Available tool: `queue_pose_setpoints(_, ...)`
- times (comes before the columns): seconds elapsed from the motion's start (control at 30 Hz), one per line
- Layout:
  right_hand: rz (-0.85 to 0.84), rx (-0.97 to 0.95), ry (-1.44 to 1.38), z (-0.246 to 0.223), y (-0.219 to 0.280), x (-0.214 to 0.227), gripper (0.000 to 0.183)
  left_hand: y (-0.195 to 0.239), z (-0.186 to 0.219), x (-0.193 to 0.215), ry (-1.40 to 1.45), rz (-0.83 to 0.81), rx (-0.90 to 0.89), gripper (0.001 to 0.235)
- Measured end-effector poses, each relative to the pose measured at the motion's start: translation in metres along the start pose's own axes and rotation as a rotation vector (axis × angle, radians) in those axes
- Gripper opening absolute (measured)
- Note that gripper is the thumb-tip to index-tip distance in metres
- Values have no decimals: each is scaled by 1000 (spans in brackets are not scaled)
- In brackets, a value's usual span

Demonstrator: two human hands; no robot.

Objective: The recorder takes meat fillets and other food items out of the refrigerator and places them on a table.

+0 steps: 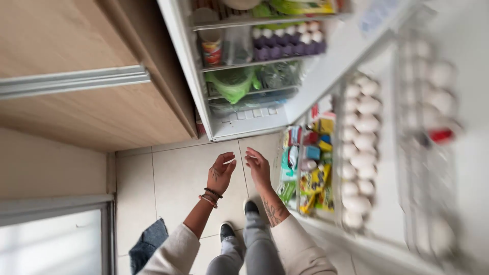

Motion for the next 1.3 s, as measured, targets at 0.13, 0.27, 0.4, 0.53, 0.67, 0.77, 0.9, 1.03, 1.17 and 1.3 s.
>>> queue_pose_setpoints(0.13, 20, -13, -31, 41, -82, -5, 40, -67, -15, -5, 57, -1, 28, 37)
queue_pose_setpoints(0.27, 42, -217, -104, 107, -181, -3, 50, -133, -40, -20, 118, -2, 41, 46)
queue_pose_setpoints(0.4, 15, -380, -327, 154, -271, -17, 64, -176, -71, -36, 179, -3, 69, 52)
queue_pose_setpoints(0.53, -16, -435, -522, 232, -388, -26, 76, -205, -97, -39, 200, 3, 95, 51)
queue_pose_setpoints(0.67, 37, -493, -626, 251, -456, -45, 96, -226, -110, -29, 179, 11, 132, 50)
queue_pose_setpoints(0.77, 80, -525, -692, 255, -474, -58, 103, -234, -129, -23, 157, 22, 174, 48)
queue_pose_setpoints(0.9, 111, -530, -796, 259, -486, -60, 102, -244, -144, -25, 118, 6, 213, 44)
queue_pose_setpoints(1.03, 118, -491, -918, 230, -478, -71, 95, -244, -136, -32, 107, -21, 184, 47)
queue_pose_setpoints(1.17, 180, -482, -963, 257, -466, -39, 71, -225, -130, -41, 103, -67, 207, 47)
queue_pose_setpoints(1.3, 198, -433, -915, 293, -445, -6, 41, -207, -116, -36, 107, -54, 211, 45)
Point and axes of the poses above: each hand's wrist, its own y-axis away from the middle knuckle, its own x-axis out of the back of the hand, z = x × y, the point moved 10 cm from there along -y, towards the middle knuckle, and after that the axes turned 13 degrees about -y, right-handed, at the moved point
